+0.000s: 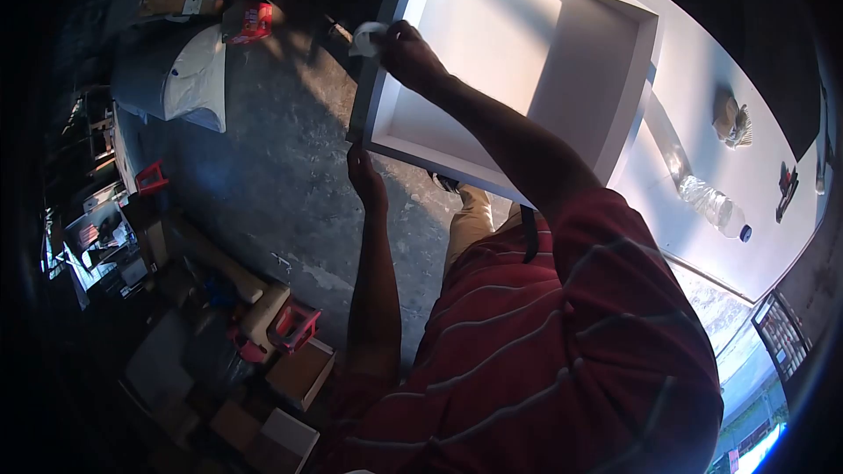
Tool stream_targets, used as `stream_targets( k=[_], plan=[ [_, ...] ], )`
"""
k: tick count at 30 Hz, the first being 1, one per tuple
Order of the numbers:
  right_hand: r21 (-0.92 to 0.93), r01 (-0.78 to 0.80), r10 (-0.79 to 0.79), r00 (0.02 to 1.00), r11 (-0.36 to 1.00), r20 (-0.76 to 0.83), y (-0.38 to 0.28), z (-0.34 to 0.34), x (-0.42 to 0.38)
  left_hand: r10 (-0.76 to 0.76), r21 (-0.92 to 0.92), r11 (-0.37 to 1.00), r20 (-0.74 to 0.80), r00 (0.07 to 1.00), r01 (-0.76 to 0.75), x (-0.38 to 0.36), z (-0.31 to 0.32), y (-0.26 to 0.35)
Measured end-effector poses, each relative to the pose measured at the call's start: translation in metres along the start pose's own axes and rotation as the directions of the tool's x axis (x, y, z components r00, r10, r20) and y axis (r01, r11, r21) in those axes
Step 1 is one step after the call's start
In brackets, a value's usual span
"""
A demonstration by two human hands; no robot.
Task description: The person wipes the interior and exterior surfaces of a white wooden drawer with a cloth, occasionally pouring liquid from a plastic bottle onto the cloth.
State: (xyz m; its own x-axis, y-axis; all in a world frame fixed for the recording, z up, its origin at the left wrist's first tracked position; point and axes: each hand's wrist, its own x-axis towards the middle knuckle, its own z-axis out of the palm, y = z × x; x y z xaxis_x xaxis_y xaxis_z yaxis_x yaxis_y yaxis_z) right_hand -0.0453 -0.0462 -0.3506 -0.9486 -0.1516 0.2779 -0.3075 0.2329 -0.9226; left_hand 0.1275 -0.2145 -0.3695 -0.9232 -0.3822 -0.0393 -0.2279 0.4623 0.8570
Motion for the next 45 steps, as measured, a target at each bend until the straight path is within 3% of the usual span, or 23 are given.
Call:
stream_targets(
  k=[2, 4, 6, 7, 10, 13, 15, 16, 17, 19, 20, 22, 23, 25, 26, 30, 32, 33, 37, 39, 40, 42, 45],
  plan=[
    [-0.065, -0.062, 0.049, 0.982, 0.996, -0.184, -0.006, -0.007, -0.014, -0.033, -0.088, 0.996, 0.017, 0.999, 0.035, 0.005, -0.004, -0.002],
    [0.089, -0.386, 0.396, 0.900, 0.918, -0.184, -0.017, 0.004, -0.052, -0.104, -0.128, 0.986, 0.034, 0.994, 0.107, 0.009, -0.006, -0.003],
    [0.117, -0.585, 0.561, 0.806, 0.802, 0.189, -0.020, 0.016, -0.089, -0.178, -0.159, 0.970, 0.058, 0.982, 0.185, 0.011, -0.009, -0.008],
    [0.171, -0.572, 0.472, 0.784, 0.803, 0.404, 0.007, 0.036, -0.109, -0.134, -0.128, 0.982, 0.067, 0.989, 0.142, 0.013, -0.008, -0.011],
    [0.181, -0.580, 0.469, 0.775, 0.795, 0.424, 0.007, 0.042, -0.105, -0.085, -0.123, 0.988, 0.097, 0.992, 0.097, 0.014, -0.011, -0.018],
    [-0.040, -0.559, 0.507, 0.717, 0.828, 0.478, -0.021, 0.031, -0.095, -0.091, -0.159, 0.981, 0.119, 0.989, 0.110, 0.016, -0.014, -0.008],
    [-0.070, -0.115, 0.134, 0.913, 0.991, 0.386, -0.038, 0.034, -0.101, -0.120, -0.167, 0.976, 0.123, 0.985, 0.140, 0.014, -0.015, -0.006],
    [-0.098, 0.111, -0.074, 0.944, 0.989, 0.322, 0.006, 0.070, -0.118, -0.105, -0.183, 0.975, 0.118, 0.988, 0.125, 0.012, -0.014, -0.010],
    [-0.107, 0.120, -0.080, 0.945, 0.987, 0.318, 0.001, 0.067, -0.110, -0.081, -0.201, 0.974, 0.113, 0.990, 0.103, 0.015, -0.014, -0.013],
    [-0.042, -0.482, 0.450, 0.779, 0.875, 0.436, -0.024, 0.052, -0.090, -0.083, -0.180, 0.978, 0.148, 0.985, 0.110, 0.019, -0.017, -0.014],
    [-0.045, -0.475, 0.446, 0.785, 0.879, 0.429, -0.034, 0.046, -0.084, -0.105, -0.147, 0.980, 0.184, 0.977, 0.133, 0.018, -0.018, -0.016],
    [-0.280, -0.204, 0.326, 0.793, 0.938, 0.514, -0.053, 0.038, -0.076, -0.120, -0.160, 0.975, 0.196, 0.973, 0.153, 0.020, -0.017, -0.025],
    [-0.280, -0.195, 0.319, 0.798, 0.940, 0.512, -0.059, 0.034, -0.079, -0.147, -0.163, 0.969, 0.209, 0.967, 0.183, 0.021, -0.018, -0.027],
    [-0.360, 0.240, -0.055, 0.888, 0.902, 0.456, -0.068, 0.029, -0.088, -0.078, -0.207, 0.970, 0.215, 0.974, 0.124, 0.024, -0.020, -0.024],
    [-0.180, 0.058, -0.021, 0.979, 0.982, 0.201, -0.073, 0.041, -0.096, -0.035, -0.240, 0.967, 0.223, 0.974, 0.090, 0.014, -0.024, -0.025],
    [-0.204, 0.252, -0.180, 0.932, 0.946, 0.314, -0.060, 0.053, -0.108, -0.016, -0.462, 0.883, 0.140, 0.990, 0.080, 0.005, -0.022, -0.049],
    [-0.271, 0.318, -0.216, 0.913, 0.909, 0.347, -0.051, 0.048, -0.137, -0.308, -0.555, 0.728, 0.260, 0.915, 0.403, 0.017, -0.028, -0.046],
    [-0.328, 0.383, -0.249, 0.890, 0.863, 0.383, -0.047, 0.039, -0.144, -0.290, -0.563, 0.727, 0.266, 0.919, 0.392, 0.022, -0.026, -0.035],
    [-0.140, 0.252, -0.200, 0.931, 0.958, 0.306, -0.045, 0.001, -0.153, -0.293, -0.407, 0.830, 0.263, 0.919, 0.381, 0.028, -0.020, -0.005],
    [-0.309, 0.151, -0.027, 0.928, 0.939, 0.372, -0.054, 0.000, -0.155, -0.154, -0.148, 0.969, 0.268, 0.951, 0.199, 0.029, -0.022, -0.012],
    [-0.326, 0.137, -0.013, 0.935, 0.935, 0.355, -0.056, 0.010, -0.151, -0.160, -0.142, 0.968, 0.294, 0.942, 0.208, 0.026, -0.025, -0.017],
    [-0.343, 0.049, 0.048, 0.962, 0.938, 0.269, -0.057, 0.032, -0.143, 0.094, -0.102, 0.992, 0.231, 0.968, -0.072, 0.031, -0.015, -0.017],
    [-0.398, -0.085, 0.183, 0.959, 0.913, 0.217, -0.058, 0.009, -0.158, -0.024, -0.231, 0.970, 0.223, 0.975, 0.077, 0.034, -0.012, -0.016]
  ],
)
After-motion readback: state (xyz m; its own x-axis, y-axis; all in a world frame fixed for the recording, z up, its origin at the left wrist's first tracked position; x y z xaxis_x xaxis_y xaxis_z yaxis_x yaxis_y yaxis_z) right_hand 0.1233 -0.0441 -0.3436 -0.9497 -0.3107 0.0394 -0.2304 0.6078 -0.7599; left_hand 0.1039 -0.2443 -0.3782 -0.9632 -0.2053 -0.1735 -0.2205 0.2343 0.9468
